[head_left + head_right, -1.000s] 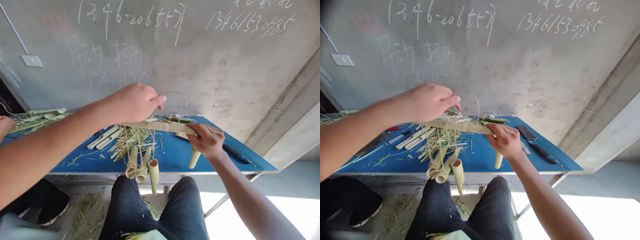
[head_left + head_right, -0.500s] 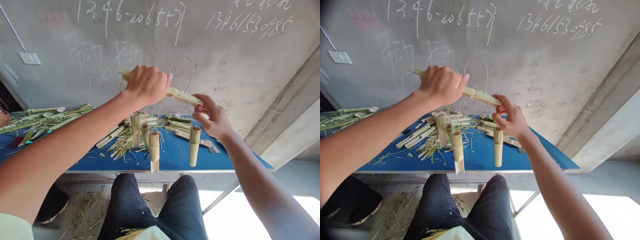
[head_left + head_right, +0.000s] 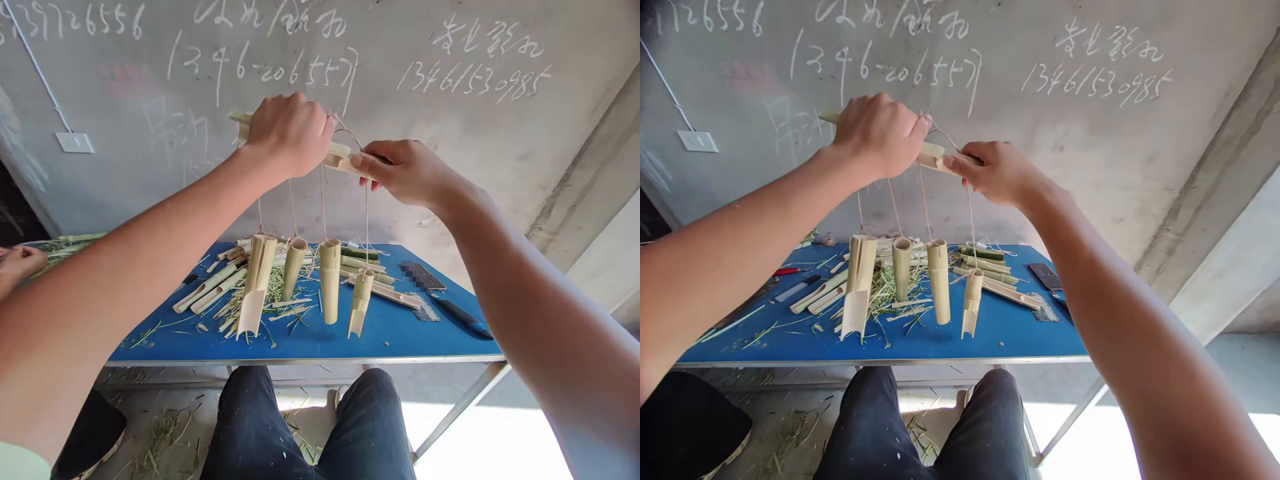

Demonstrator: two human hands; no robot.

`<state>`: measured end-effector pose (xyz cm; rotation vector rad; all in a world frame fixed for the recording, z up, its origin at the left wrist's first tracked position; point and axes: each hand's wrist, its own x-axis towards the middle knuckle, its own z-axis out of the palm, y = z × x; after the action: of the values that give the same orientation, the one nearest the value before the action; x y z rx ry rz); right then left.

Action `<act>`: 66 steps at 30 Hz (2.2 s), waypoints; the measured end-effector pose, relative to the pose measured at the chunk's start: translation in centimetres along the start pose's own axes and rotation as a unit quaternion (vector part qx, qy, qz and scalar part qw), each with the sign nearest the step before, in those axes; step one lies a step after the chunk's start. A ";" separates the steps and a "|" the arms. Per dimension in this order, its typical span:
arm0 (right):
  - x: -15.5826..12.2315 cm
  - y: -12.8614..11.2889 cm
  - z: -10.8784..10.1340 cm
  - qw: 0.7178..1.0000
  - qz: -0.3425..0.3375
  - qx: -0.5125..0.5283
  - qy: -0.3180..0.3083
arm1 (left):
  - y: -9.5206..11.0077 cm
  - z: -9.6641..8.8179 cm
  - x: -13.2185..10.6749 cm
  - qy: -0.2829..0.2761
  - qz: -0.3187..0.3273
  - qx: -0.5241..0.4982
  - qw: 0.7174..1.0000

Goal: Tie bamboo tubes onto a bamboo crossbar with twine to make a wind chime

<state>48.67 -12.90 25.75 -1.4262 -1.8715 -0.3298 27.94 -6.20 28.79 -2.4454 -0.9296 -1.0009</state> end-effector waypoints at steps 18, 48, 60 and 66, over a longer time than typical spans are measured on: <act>1.1 -3.1 4.2 0.999 -0.034 0.015 -0.001 | -0.7 -4.7 2.6 -0.026 -0.067 -0.192 0.979; 0.2 -4.1 4.0 0.992 -0.100 0.045 0.055 | -1.8 -5.3 1.3 -0.023 -0.073 -0.250 0.965; -3.2 -8.2 1.1 0.971 -0.184 0.117 0.102 | -2.0 -11.2 -3.4 0.012 -0.034 -0.107 0.994; -8.2 -7.3 2.8 0.977 -0.177 0.108 0.050 | -1.5 -8.4 -8.4 -0.073 -0.062 0.028 0.995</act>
<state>41.72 -19.68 19.85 -0.9144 -2.0075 -0.3483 18.19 -13.22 28.69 -2.4660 -1.1551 -0.8311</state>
